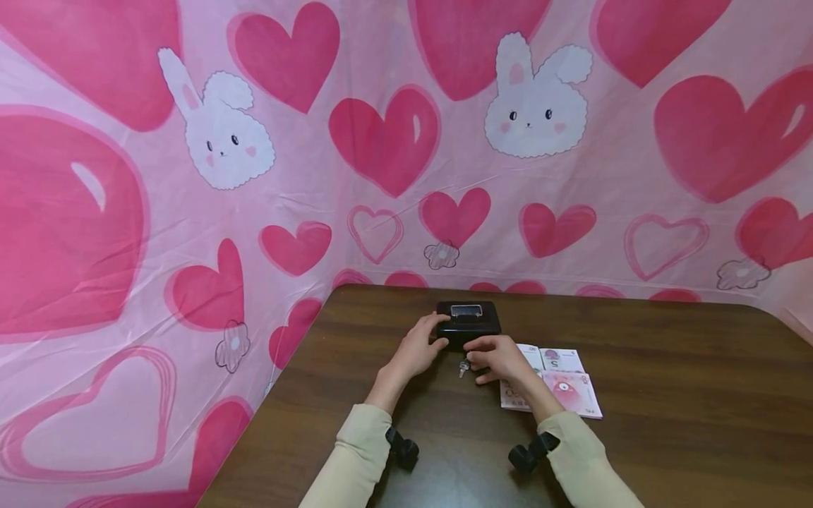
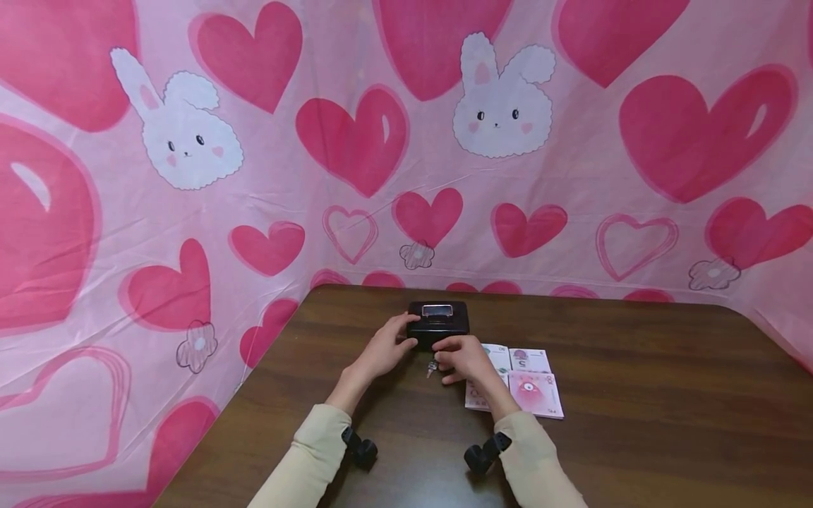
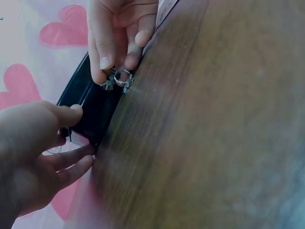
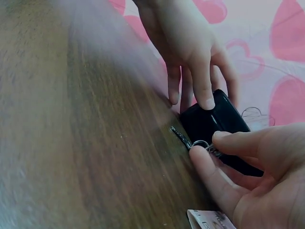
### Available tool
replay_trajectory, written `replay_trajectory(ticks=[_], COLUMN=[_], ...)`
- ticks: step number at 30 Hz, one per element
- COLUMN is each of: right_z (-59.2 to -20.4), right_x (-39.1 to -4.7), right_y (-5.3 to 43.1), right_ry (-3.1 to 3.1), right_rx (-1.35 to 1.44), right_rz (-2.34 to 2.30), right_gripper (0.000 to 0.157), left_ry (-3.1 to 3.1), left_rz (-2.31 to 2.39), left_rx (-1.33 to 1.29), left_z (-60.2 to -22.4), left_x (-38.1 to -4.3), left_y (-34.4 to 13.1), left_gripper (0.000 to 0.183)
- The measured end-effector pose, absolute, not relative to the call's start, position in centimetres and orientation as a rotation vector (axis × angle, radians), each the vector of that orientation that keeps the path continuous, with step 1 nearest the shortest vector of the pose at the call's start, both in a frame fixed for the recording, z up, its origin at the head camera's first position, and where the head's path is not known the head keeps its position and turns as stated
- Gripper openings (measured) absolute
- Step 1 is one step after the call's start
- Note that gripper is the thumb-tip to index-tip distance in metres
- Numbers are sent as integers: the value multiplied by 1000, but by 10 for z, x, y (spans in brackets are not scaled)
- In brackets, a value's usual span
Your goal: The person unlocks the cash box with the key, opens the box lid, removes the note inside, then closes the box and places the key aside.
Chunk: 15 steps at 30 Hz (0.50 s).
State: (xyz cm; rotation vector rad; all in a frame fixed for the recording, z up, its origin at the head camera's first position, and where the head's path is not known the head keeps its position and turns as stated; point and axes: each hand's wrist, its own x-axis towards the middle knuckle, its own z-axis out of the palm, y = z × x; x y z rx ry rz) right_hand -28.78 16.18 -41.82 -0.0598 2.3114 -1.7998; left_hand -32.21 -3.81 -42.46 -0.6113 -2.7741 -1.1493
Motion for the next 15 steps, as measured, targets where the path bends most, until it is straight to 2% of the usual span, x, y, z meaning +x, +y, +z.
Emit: replay_trajectory(ticks=[15], right_z=[-420], right_x=[-288], right_y=[165], right_ry=[2275], right_rx=[-126], right_rz=[-1833], right_gripper=[31], left_ry=[-2781], left_rz=[-1089], left_rx=[-525], left_z=[-421], left_x=[-319], left_y=[-33], left_gripper=[43])
